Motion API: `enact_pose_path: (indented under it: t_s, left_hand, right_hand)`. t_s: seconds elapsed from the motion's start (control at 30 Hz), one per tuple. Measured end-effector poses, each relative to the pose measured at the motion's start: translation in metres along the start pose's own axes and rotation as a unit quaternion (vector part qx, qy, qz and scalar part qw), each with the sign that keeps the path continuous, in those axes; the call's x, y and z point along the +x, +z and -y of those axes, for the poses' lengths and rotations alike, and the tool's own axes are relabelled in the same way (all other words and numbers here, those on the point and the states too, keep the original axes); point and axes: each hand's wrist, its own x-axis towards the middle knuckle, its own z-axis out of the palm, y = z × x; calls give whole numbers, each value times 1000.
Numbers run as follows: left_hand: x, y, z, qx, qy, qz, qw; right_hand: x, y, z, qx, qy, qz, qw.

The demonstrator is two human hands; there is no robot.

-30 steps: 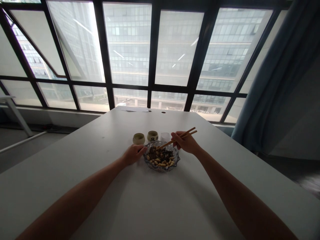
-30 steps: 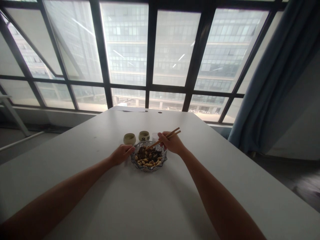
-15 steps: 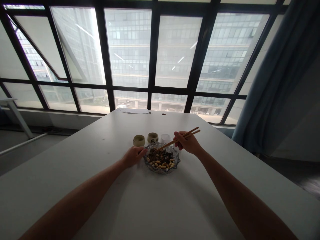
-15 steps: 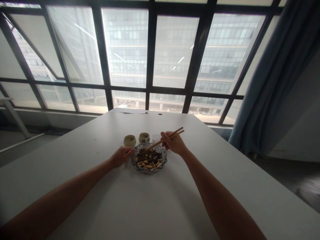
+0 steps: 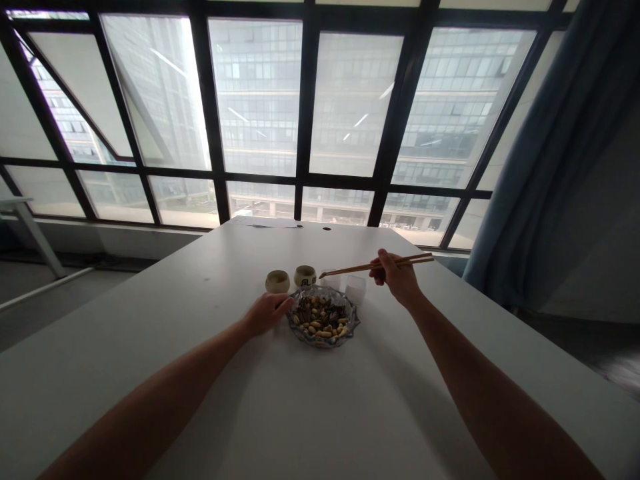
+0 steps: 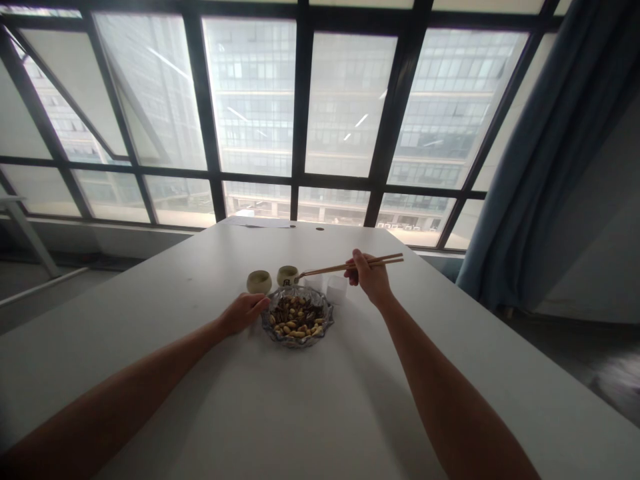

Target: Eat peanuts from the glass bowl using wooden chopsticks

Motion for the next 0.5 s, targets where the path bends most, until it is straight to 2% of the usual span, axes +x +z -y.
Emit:
enact_pose_path:
  t_s: [0.5]
  left_hand:
    - [0, -1, -1, -2, 1, 4, 1000]
  right_hand:
    - [3, -7, -2, -5, 4, -15, 1000]
